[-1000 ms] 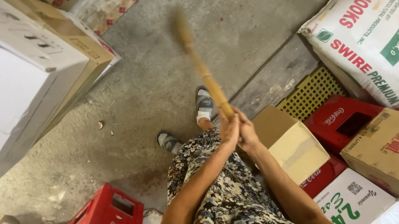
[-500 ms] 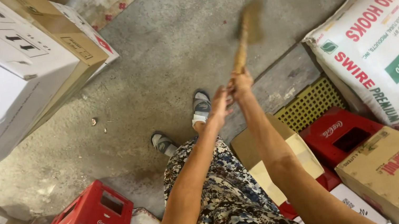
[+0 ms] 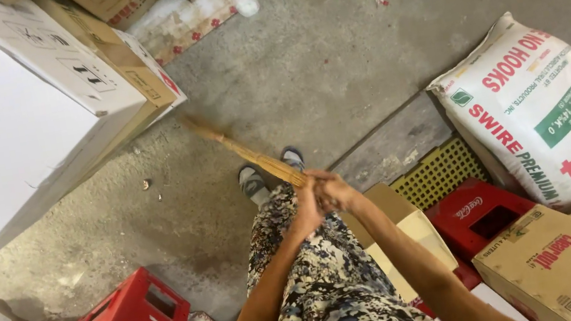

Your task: Sweep the floor in a storage area using a traditional broom.

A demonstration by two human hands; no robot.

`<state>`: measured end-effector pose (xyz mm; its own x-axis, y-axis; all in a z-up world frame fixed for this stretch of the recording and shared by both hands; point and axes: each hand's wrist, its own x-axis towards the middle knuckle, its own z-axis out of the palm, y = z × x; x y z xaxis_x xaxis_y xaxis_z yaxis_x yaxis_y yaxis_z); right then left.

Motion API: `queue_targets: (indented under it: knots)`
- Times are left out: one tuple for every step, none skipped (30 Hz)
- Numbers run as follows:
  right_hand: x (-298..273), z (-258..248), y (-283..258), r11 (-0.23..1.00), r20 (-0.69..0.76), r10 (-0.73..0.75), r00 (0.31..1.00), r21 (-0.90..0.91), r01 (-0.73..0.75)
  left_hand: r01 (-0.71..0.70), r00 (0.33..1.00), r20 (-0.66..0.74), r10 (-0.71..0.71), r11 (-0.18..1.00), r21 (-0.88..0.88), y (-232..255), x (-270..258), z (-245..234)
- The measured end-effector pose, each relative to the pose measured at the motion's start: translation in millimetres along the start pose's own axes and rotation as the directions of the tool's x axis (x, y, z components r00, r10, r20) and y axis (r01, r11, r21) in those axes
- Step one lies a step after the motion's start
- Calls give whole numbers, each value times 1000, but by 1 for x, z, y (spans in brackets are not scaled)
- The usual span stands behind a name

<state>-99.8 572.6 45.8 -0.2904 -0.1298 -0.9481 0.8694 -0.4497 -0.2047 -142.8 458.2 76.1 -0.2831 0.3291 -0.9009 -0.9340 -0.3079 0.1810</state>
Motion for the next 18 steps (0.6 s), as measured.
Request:
queue_targets:
  knots:
    - [-11,-5,14,998,-25,-39,999,56,40,-14,999,36,10,995,100,-12,0,0]
    - [-21,-11,29,991,-53,-75,996,110,81,-31,997,73,17,980,199,-25,1,0]
    - [-26,-6,25,990,-54,-81,995,111,87,-34,997,78,18,979,202,-33,11,-6]
    - [-31,-2,21,948,-148,-117,982,278,155,78,996,20,-89,946,314,-41,23,-11]
    - [-35,-3,14,875,-242,-138,960,425,233,188,981,-47,-186,892,410,-50,37,-10]
    - [-32,-11,1,875,-241,-145,960,422,238,181,983,-42,-180,894,411,-45,44,10]
    - [-31,-20,-5,857,-390,-134,911,417,305,151,983,25,-180,887,436,-46,46,28]
    - [-29,-29,-11,839,-529,-118,840,400,369,120,979,92,-182,880,459,-47,50,45]
    - [-33,-39,-37,841,-531,-119,839,395,369,121,979,95,-183,882,455,-45,58,65]
    - [-36,-50,-63,758,-604,-62,795,489,431,84,968,158,-197,842,533,-43,66,86]
    - [-39,-60,-90,660,-662,4,749,565,496,40,953,216,-212,795,605,-40,74,108]
    - [-12,-111,-84,664,-662,1,750,562,494,38,954,217,-209,799,601,-53,92,117]
    - [23,-164,-90,596,-629,-106,770,580,556,57,952,208,-225,797,602,-59,120,131]
    - [58,-218,-97,520,-596,-215,774,601,607,75,949,200,-242,794,603,-64,149,146]
    - [68,-257,-108,530,-596,-201,777,601,598,92,949,190,-252,797,597,-64,154,156]
    - [79,-297,-118,496,-561,-192,805,652,573,43,956,209,-206,802,596,-63,160,165]
    - [96,-335,-138,464,-520,-197,831,698,546,-18,961,232,-148,808,589,-56,172,177]
    - [113,-368,-147,476,-516,-194,835,694,539,-13,963,226,-145,815,579,-62,182,180]
